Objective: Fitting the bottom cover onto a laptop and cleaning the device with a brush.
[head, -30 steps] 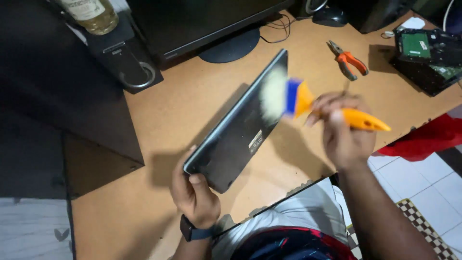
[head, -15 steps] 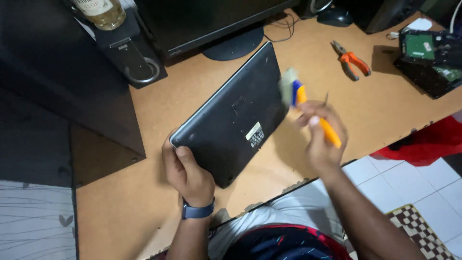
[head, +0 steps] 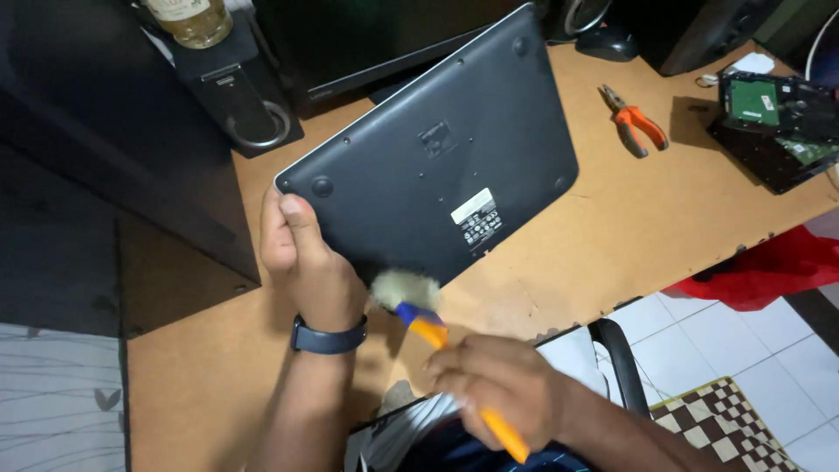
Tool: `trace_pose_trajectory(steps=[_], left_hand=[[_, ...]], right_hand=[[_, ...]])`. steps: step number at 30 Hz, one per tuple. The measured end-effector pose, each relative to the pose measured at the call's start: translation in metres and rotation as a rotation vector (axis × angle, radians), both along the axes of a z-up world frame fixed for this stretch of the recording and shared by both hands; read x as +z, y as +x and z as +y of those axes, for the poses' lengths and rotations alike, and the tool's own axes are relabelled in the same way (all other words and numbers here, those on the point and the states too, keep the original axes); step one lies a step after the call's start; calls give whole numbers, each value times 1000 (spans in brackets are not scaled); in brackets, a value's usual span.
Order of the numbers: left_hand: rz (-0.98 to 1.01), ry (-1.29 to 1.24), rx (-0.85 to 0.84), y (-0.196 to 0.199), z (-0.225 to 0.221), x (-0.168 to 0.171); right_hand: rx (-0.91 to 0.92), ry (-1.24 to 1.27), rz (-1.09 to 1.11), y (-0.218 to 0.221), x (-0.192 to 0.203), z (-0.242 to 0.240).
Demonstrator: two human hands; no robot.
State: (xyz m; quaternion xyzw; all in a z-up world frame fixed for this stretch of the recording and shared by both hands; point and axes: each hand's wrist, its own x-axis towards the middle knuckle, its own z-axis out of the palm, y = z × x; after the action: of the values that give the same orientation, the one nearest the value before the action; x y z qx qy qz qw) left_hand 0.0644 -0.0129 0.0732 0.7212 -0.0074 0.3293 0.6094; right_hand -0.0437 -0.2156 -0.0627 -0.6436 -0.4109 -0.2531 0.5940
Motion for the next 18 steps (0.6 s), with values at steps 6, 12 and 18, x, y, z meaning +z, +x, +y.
trace_pose_trajectory(steps=[6, 12, 18], left_hand=[[-57, -143, -145, 6, 2, 10], [-120, 28, -72, 11, 5, 10], [-213, -217, -168, 18, 20, 6]], right_hand=[[-766, 138, -123, 45, 44, -67], [-154, -363, -85, 25, 59, -6], [-989, 62, 58, 39, 46, -88]])
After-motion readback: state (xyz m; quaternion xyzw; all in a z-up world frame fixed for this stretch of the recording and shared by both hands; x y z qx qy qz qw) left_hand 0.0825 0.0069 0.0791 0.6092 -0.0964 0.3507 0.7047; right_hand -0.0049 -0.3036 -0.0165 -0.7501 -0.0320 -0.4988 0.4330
